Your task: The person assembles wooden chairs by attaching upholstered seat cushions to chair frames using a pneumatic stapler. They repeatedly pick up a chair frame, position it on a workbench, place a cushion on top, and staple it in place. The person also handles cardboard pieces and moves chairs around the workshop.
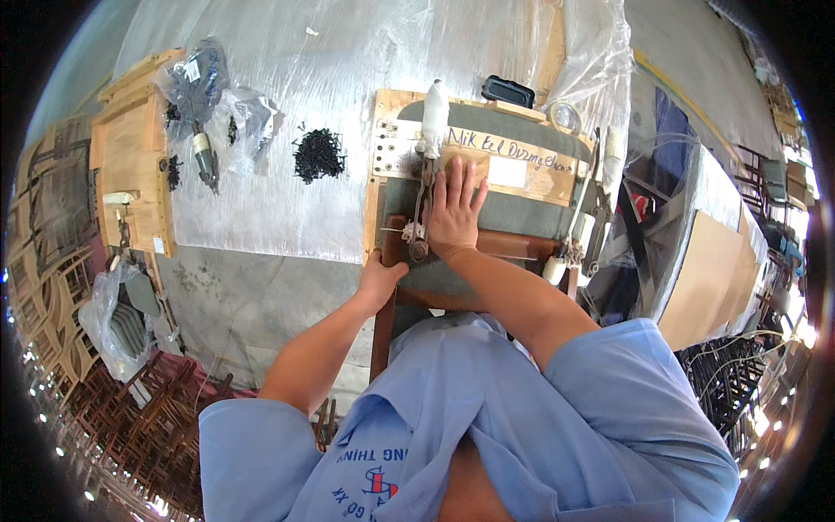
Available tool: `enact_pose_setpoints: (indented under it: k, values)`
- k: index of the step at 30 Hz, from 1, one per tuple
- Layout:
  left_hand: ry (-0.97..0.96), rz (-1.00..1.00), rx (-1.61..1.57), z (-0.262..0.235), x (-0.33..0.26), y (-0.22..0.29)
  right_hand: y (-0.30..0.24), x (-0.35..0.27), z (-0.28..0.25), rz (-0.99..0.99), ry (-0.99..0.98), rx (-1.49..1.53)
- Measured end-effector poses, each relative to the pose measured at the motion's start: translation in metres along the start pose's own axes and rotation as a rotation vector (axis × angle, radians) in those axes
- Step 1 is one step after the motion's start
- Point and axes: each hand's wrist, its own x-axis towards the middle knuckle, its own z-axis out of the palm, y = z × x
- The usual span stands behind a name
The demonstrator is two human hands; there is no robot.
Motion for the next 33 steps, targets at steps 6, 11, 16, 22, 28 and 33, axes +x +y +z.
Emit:
enact_pose_setpoints:
  k: [6, 11, 16, 22, 28, 33]
  values:
    - [0.057, 0.121, 0.207, 0.002, -0.02, 0.013, -0.002, -0.017, -0.002, 0.022, -0.061, 0.036]
    - [0.123, 0.145, 0.309, -0.003, 0.008, -0.024, -0.001, 0.001, -0.004, 0.037, -0.063, 0.061]
    - [0.064, -0.021, 0.294, -0.005, 0.005, 0.012, 0.003, 0.002, 0.0, -0.006, 0.079, 0.053]
    - [-0.003, -0.013, 0.126, -0.006, 0.007, 0.01, 0.004, -0.001, 0.004, -0.022, 0.135, 0.094]
    - [0.075, 0.17, 0.199, -0.001, 0.014, -0.021, 0.002, -0.005, 0.005, -0.014, 0.062, 0.046]
    - [0.038, 0.053, 0.224, -0.005, -0.005, 0.01, 0.003, -0.008, -0.001, -0.03, 0.112, 0.07]
